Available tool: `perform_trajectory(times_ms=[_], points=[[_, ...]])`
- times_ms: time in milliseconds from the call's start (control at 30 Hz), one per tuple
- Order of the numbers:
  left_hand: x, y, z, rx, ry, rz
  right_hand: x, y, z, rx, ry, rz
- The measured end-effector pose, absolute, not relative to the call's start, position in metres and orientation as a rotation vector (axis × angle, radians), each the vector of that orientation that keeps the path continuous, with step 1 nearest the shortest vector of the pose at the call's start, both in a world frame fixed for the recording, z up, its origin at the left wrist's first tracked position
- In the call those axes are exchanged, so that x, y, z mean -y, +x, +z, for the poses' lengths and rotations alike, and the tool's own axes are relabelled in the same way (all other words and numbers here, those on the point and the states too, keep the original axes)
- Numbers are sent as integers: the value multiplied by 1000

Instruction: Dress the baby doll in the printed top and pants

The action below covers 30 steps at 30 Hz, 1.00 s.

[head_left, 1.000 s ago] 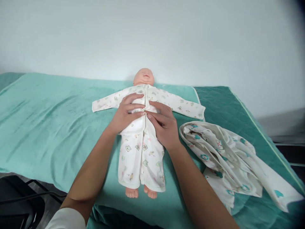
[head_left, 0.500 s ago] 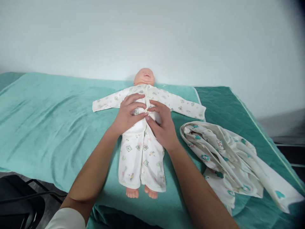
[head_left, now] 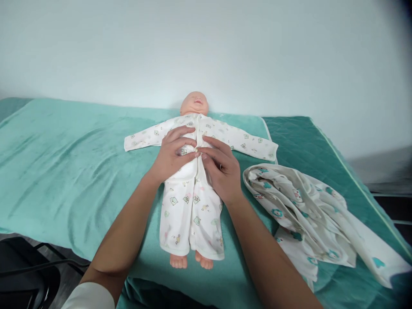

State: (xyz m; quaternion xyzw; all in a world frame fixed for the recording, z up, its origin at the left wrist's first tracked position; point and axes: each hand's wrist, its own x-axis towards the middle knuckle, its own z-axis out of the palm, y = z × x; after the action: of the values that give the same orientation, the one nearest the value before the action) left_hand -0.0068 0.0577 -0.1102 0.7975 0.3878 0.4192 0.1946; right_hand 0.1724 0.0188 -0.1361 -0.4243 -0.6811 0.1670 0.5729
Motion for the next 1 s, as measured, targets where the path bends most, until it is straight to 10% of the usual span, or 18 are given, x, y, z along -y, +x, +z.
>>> perform_trajectory(times_ms=[1000], points=[[-55,-1,-111,-1217,2096,1258,-12,165,-131,1770,-1115,432]])
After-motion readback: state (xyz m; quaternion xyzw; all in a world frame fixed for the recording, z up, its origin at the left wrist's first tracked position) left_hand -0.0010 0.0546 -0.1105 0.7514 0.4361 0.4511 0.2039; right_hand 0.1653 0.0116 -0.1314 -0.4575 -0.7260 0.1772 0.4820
